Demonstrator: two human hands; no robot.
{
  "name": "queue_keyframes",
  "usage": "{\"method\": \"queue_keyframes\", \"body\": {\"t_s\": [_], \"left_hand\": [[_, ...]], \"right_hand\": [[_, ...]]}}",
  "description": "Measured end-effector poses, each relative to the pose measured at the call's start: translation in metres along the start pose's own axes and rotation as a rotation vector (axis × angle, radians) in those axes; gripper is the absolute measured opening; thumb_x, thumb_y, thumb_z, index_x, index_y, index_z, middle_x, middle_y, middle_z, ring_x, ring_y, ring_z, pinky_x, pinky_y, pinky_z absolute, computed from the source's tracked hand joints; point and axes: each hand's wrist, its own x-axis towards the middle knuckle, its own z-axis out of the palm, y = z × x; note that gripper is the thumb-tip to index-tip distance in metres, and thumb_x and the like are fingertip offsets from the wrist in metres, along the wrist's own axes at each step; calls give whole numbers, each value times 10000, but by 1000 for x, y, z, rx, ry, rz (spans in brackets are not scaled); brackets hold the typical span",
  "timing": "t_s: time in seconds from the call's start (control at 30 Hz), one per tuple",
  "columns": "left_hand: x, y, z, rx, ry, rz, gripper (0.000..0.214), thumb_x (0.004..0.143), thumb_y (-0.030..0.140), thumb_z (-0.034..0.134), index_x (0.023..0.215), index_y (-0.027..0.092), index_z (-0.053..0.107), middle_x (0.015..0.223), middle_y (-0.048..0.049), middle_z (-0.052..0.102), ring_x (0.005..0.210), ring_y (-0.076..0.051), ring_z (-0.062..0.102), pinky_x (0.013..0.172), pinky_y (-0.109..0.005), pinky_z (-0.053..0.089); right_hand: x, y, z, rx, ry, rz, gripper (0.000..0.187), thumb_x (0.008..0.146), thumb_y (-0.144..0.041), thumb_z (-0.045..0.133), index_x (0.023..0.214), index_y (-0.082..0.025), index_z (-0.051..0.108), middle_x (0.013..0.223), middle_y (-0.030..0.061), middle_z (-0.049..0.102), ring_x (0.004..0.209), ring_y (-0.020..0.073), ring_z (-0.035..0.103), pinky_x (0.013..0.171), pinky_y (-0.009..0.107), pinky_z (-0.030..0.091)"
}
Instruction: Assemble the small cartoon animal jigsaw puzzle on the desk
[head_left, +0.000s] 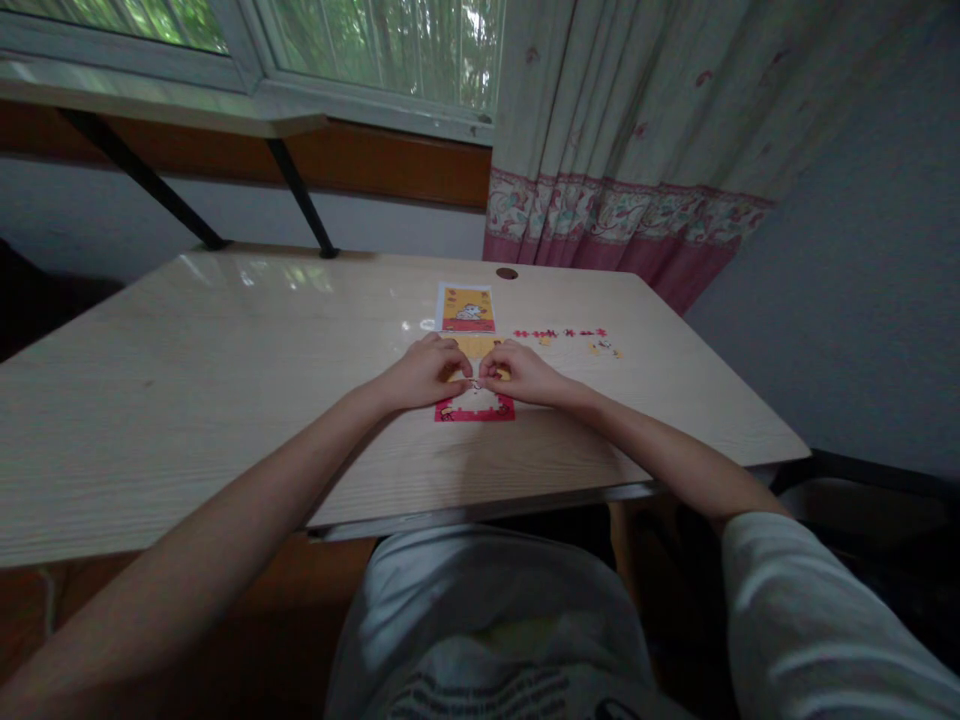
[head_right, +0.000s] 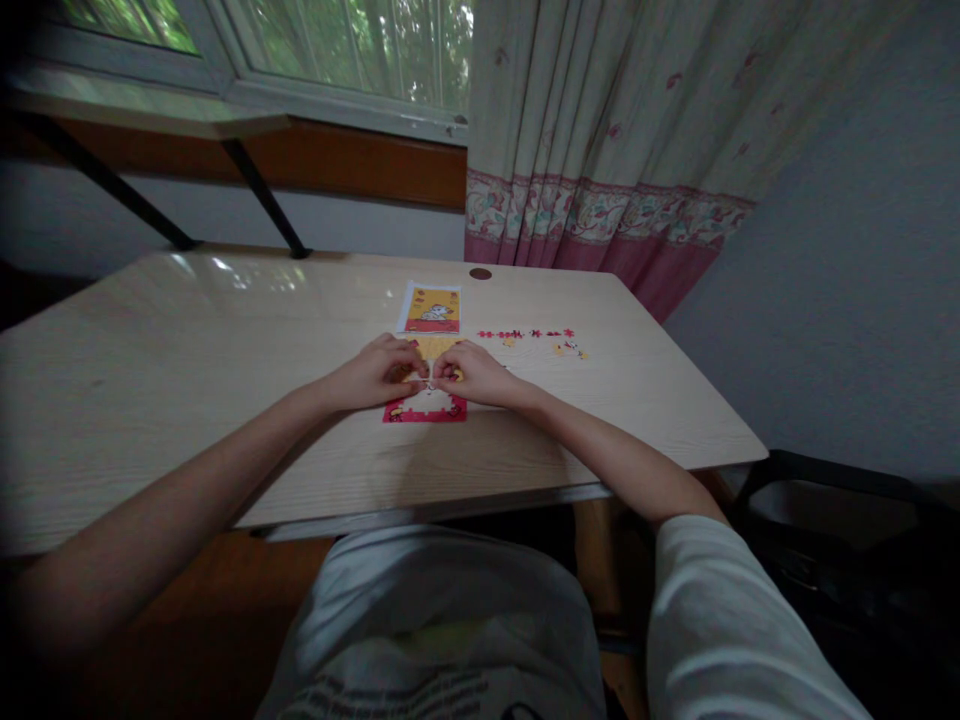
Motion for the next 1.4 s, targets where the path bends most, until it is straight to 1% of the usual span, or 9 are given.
{"method": "queue_keyframes", "body": {"t_s": [0.2, 0.43, 0.63, 0.77, 0.9, 1.03, 1.13, 1.2, 1.4], "left_hand": [[1, -1, 2, 24, 21, -51, 272, 759, 433, 650, 893, 198, 675, 926, -68, 647, 935, -255, 557, 881, -393, 374], [3, -6, 4, 24, 4, -221, 430, 678, 489, 707, 985, 199, 626, 949, -58, 620, 948, -269, 537, 895, -404, 362], [2, -1, 2, -15, 28, -231, 419, 665, 474, 717, 970, 196, 643, 931, -50, 626, 936, -259, 540, 903, -428, 373], [3, 5, -3, -221, 144, -197, 269, 744, 436, 648, 816, 180, 690, 829, -52, 660, 845, -221, 570, 857, -411, 415], [6, 6, 0, -512, 242, -261, 234, 755, 385, 633, 730, 164, 704, 759, -58, 675, 746, -188, 576, 752, -382, 464], [7, 5, 7, -720, 314, -380, 212, 714, 370, 674, 716, 159, 705, 749, -62, 670, 709, -176, 577, 700, -371, 485], [8, 5, 8, -821, 318, -425, 194, 672, 341, 690, 689, 148, 688, 725, -66, 663, 684, -169, 572, 696, -373, 486], [8, 6, 8, -857, 316, -445, 185, 654, 330, 689, 671, 146, 675, 716, -67, 664, 675, -163, 569, 698, -372, 484], [9, 5, 9, -846, 309, -458, 188, 641, 333, 684, 654, 146, 681, 695, -65, 676, 645, -157, 571, 670, -353, 488]], "right_hand": [[2, -1, 1, -10, 23, 58, 72, 799, -223, 667, 759, -164, 670, 721, 8, 640, 737, 139, 563, 741, 266, 379], [4, 2, 3, -27, 37, 82, 63, 806, -202, 652, 769, -158, 678, 727, 12, 662, 734, 137, 577, 772, 277, 383], [3, -1, 1, 79, 106, 132, 131, 815, -266, 638, 753, -152, 663, 749, 26, 679, 717, 138, 587, 739, 280, 411], [1, -3, 1, 249, 186, 181, 203, 817, -347, 626, 787, -148, 649, 763, 28, 670, 698, 130, 574, 677, 266, 428], [0, -3, 2, 332, 167, 193, 246, 831, -391, 606, 829, -148, 645, 752, 25, 661, 657, 122, 561, 638, 264, 434], [-2, -6, -1, 160, 219, 57, 185, 832, -362, 648, 833, -178, 670, 790, 29, 672, 761, 155, 585, 770, 318, 439], [-4, -7, -4, -7, 283, -33, 213, 835, -368, 677, 974, -207, 681, 851, 43, 679, 871, 194, 582, 842, 355, 422], [-5, -6, -4, -71, 290, -63, 241, 854, -380, 662, 1031, -218, 675, 901, 55, 682, 917, 211, 574, 854, 367, 416], [-6, -4, -2, -171, 272, -117, 259, 892, -436, 599, 1005, -223, 693, 936, 73, 686, 923, 225, 562, 844, 379, 395]]}}
